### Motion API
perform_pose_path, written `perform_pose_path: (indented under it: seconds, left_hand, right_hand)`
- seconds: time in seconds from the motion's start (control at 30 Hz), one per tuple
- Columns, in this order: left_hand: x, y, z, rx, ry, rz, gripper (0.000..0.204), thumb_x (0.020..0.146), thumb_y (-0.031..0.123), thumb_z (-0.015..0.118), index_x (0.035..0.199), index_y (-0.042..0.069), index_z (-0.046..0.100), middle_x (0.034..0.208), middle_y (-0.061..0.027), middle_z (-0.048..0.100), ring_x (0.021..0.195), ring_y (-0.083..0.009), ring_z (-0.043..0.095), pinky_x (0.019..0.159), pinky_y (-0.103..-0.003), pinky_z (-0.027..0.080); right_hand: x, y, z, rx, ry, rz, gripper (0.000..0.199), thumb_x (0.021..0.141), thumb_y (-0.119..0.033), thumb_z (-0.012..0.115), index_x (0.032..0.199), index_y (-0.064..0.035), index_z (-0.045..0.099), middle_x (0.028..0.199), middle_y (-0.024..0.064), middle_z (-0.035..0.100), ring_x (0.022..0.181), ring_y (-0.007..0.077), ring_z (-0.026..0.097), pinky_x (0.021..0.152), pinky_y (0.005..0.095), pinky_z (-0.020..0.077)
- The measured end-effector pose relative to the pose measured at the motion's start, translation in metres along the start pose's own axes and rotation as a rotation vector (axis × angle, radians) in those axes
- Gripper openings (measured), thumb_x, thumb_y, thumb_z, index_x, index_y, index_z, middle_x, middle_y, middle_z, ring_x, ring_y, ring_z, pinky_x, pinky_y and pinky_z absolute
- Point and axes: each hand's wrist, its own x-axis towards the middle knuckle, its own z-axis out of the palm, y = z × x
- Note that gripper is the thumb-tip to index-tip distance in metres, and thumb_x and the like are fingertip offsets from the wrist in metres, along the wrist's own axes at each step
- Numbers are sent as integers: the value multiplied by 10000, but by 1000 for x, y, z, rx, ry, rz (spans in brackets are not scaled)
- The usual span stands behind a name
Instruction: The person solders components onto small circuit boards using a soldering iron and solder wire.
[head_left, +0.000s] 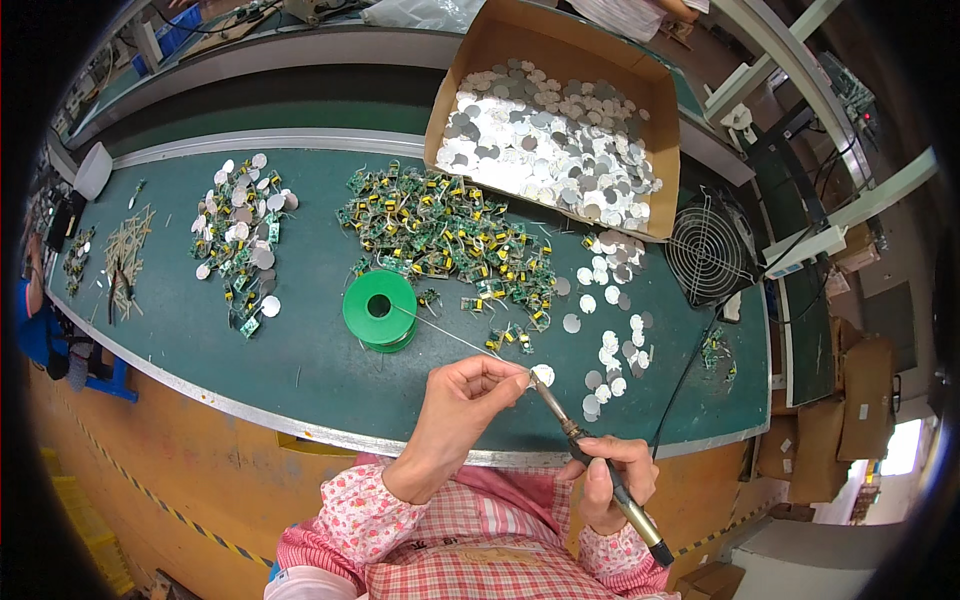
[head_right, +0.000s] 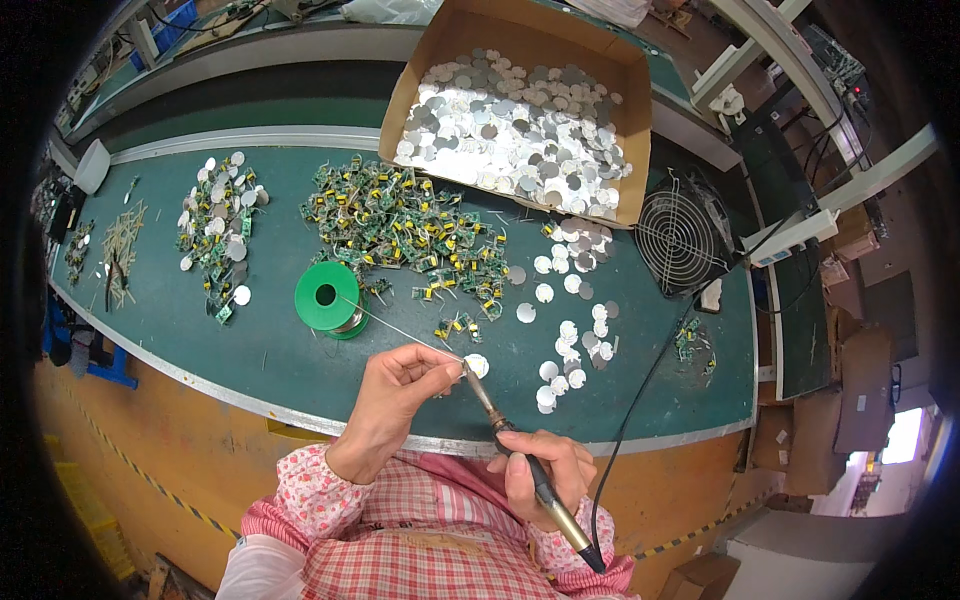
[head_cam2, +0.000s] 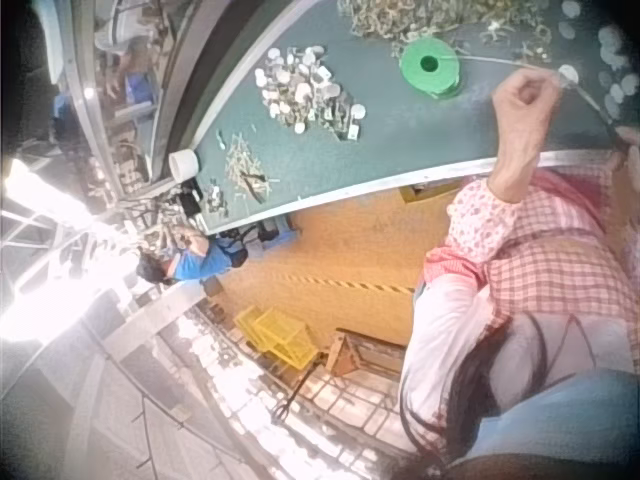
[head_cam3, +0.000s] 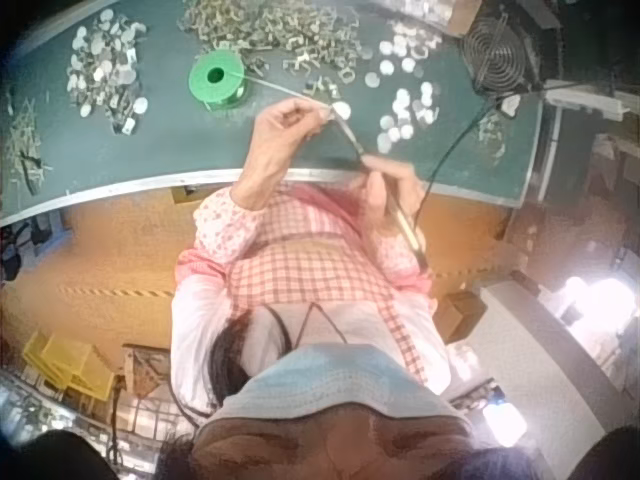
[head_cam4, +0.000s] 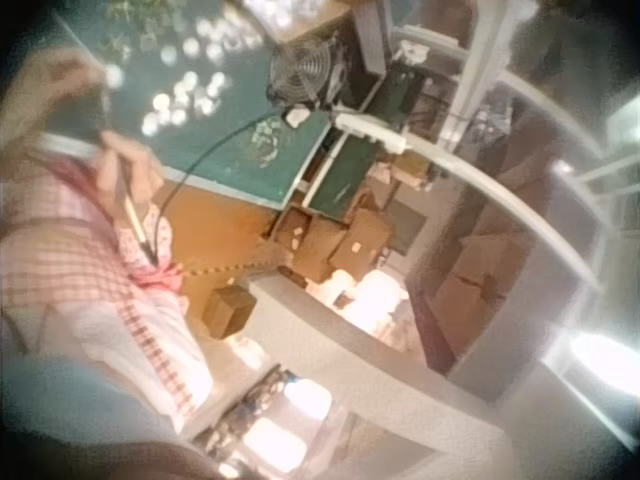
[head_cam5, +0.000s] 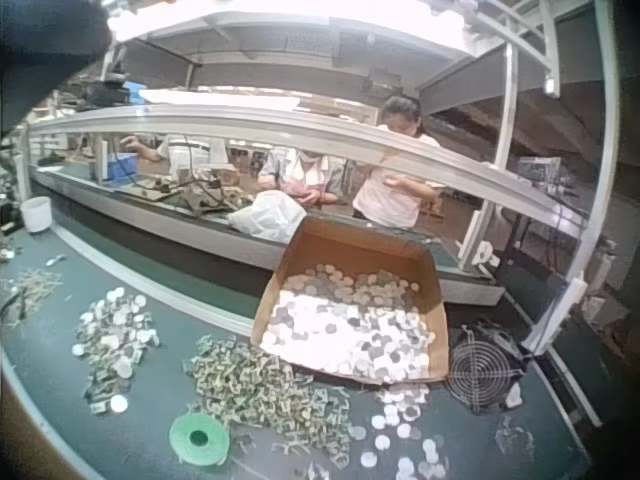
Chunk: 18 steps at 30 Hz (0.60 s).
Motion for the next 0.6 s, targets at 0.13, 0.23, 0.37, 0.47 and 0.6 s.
perform_pose_path:
  seconds: [0.13,0.23,0.37,0.47,0.6]
  left_hand:
    - [-1,2,0,12,-12,-6,102,844,70,662,915,-3,653,850,-38,658,769,-74,583,700,-222,458]
    - [-2,1,-1,6,-21,-4,100,844,67,661,915,-3,654,847,-39,659,772,-74,585,700,-218,454]
    - [-3,-1,-3,14,-27,-11,102,844,68,662,915,-5,655,840,-40,658,762,-72,580,695,-214,449]
    - [-5,-3,-4,-22,-38,-8,106,843,73,665,914,-5,655,836,-39,657,747,-71,573,686,-216,449]
    - [-8,-6,0,-22,-16,-29,110,847,84,663,914,-4,656,832,-41,655,727,-82,573,680,-220,451]
  right_hand:
    - [2,-6,-1,-34,-63,30,222,880,-183,495,917,34,526,663,165,622,462,157,607,422,238,455]
    - [3,-5,-2,-69,-89,-52,227,881,-187,494,909,36,532,672,170,627,462,154,607,410,229,446]
    - [-3,1,-1,-90,-114,-92,259,884,-212,504,930,43,525,655,162,617,447,161,596,427,245,450]
    - [-7,2,4,121,61,56,154,865,-91,532,949,33,567,629,104,640,525,151,624,493,259,494]
    - [0,12,14,51,198,237,197,892,-66,556,1078,-4,534,819,126,663,763,152,652,665,257,515]
